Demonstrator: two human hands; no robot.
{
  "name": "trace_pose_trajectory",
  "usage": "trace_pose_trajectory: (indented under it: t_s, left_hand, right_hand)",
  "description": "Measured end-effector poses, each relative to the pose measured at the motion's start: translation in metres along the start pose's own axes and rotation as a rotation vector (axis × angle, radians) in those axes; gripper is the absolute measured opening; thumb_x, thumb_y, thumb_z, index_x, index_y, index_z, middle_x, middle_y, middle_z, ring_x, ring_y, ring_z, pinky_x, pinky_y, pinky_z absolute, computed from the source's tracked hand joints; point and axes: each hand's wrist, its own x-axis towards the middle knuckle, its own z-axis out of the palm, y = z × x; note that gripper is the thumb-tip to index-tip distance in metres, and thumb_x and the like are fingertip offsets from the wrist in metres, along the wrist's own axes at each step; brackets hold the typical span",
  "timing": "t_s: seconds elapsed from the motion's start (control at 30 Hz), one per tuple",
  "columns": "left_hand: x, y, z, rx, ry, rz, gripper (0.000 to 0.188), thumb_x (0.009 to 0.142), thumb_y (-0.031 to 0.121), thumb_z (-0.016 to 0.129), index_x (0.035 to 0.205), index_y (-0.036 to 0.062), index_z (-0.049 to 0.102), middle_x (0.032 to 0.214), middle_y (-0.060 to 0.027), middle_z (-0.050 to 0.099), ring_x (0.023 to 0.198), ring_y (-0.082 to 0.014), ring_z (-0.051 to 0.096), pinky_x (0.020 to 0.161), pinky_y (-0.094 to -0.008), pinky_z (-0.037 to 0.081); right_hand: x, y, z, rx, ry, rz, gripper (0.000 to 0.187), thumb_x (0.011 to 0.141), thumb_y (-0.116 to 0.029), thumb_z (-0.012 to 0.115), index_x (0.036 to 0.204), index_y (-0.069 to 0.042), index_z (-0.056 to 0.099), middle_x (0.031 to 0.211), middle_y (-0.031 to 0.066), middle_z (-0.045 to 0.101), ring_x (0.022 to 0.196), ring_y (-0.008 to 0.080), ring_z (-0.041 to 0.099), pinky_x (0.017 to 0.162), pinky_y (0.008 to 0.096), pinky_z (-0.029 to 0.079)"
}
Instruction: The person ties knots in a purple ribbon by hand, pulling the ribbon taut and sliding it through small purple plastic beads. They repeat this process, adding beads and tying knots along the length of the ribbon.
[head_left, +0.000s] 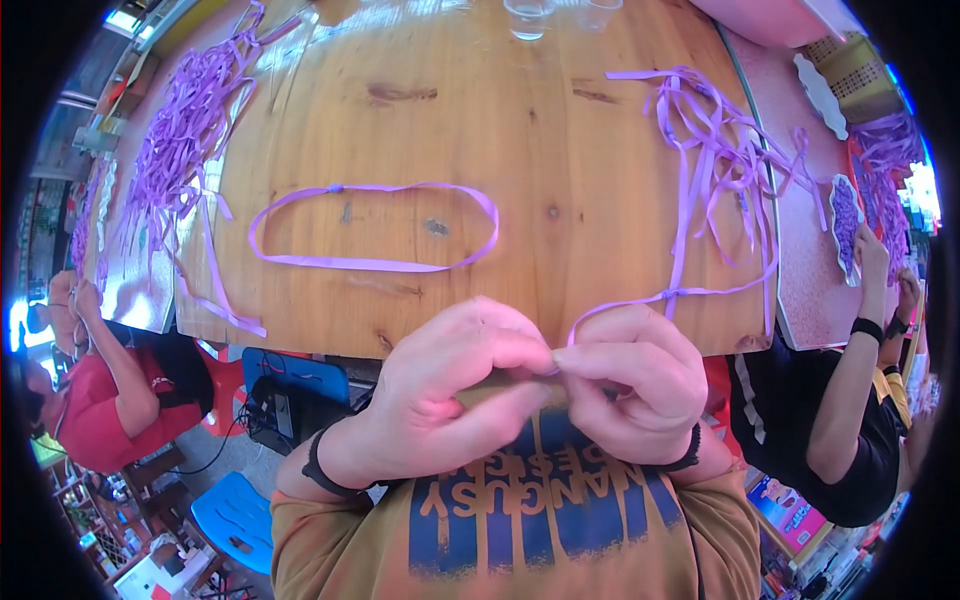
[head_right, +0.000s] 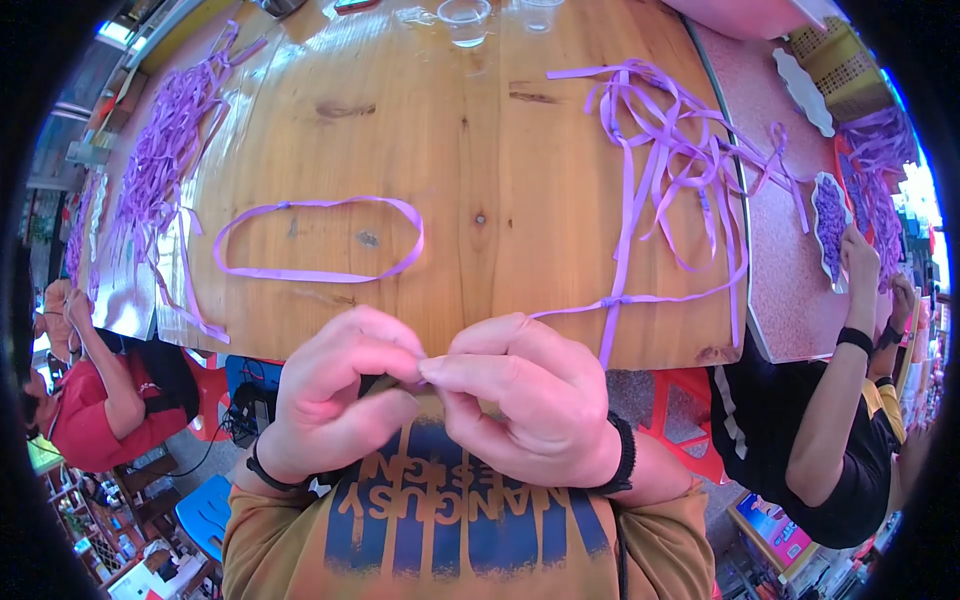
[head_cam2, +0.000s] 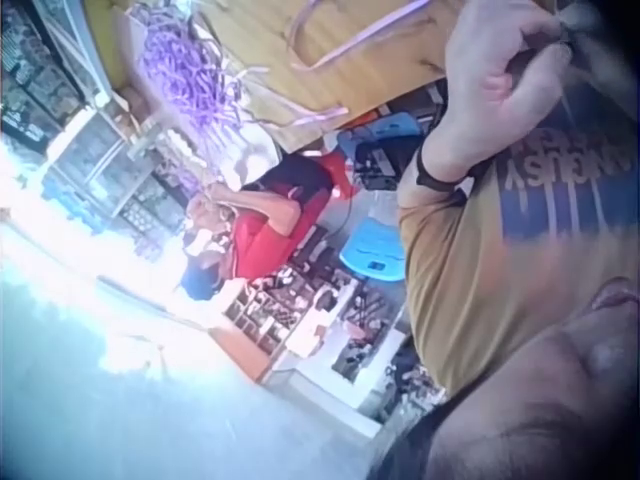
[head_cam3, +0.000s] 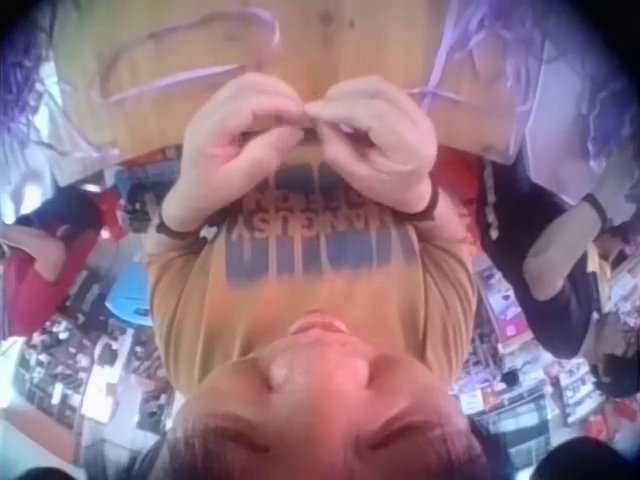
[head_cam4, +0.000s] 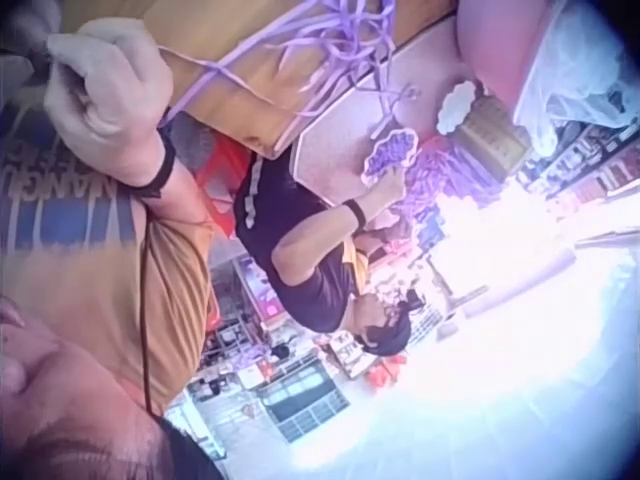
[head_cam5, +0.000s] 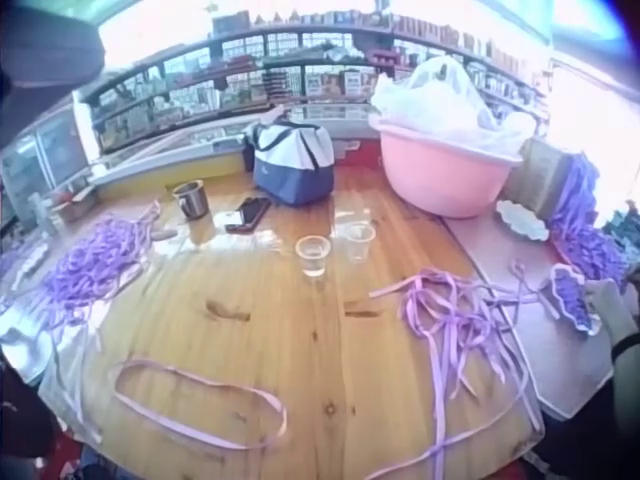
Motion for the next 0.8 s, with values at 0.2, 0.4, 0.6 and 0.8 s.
trace_pose_trajectory:
  t_s: [0.2, 0.4, 0.6, 0.8]
  left_hand:
    - [-0.002, 0.003, 0.002, -0.641, -0.015, -0.589, 0.014, 0.088, 0.003, 0.049, 0.098, -0.0054, 0.054, 0.090, -0.0076, 0.060, 0.082, -0.0112, 0.058, 0.074, -0.0238, 0.048]
    - [-0.001, 0.001, 0.005, -0.475, -0.014, -0.527, 0.011, 0.084, -0.002, 0.053, 0.094, -0.0049, 0.057, 0.085, -0.0065, 0.061, 0.076, -0.0097, 0.060, 0.067, -0.0210, 0.049]
    - [0.000, -0.004, 0.008, -0.200, 0.034, -0.350, 0.004, 0.077, -0.004, 0.059, 0.081, -0.0032, 0.058, 0.075, -0.0066, 0.060, 0.069, -0.0099, 0.058, 0.060, -0.0215, 0.046]
    - [-0.003, -0.010, 0.007, 0.020, 0.086, -0.147, 0.012, 0.066, -0.009, 0.058, 0.074, -0.0004, 0.055, 0.067, -0.0081, 0.057, 0.057, -0.0164, 0.053, 0.051, -0.0253, 0.040]
  right_hand:
    - [-0.002, 0.002, 0.002, 0.013, 0.030, -0.022, 0.028, 0.061, 0.010, 0.065, 0.085, -0.004, 0.063, 0.073, 0.0056, 0.057, 0.058, 0.0140, 0.057, 0.048, 0.0235, 0.044]
    - [-0.002, 0.003, 0.000, -0.005, 0.002, -0.025, 0.027, 0.061, 0.010, 0.066, 0.084, -0.004, 0.063, 0.074, 0.0058, 0.057, 0.057, 0.0142, 0.056, 0.047, 0.0236, 0.044]
    - [-0.001, 0.000, 0.003, -0.007, 0.013, 0.011, 0.025, 0.061, 0.008, 0.068, 0.083, -0.004, 0.063, 0.066, 0.0042, 0.055, 0.055, 0.0145, 0.055, 0.045, 0.0240, 0.042]
    - [-0.003, -0.004, -0.001, -0.062, -0.134, 0.119, 0.013, 0.066, 0.001, 0.069, 0.077, -0.005, 0.064, 0.057, 0.0034, 0.051, 0.047, 0.0152, 0.050, 0.045, 0.0247, 0.037]
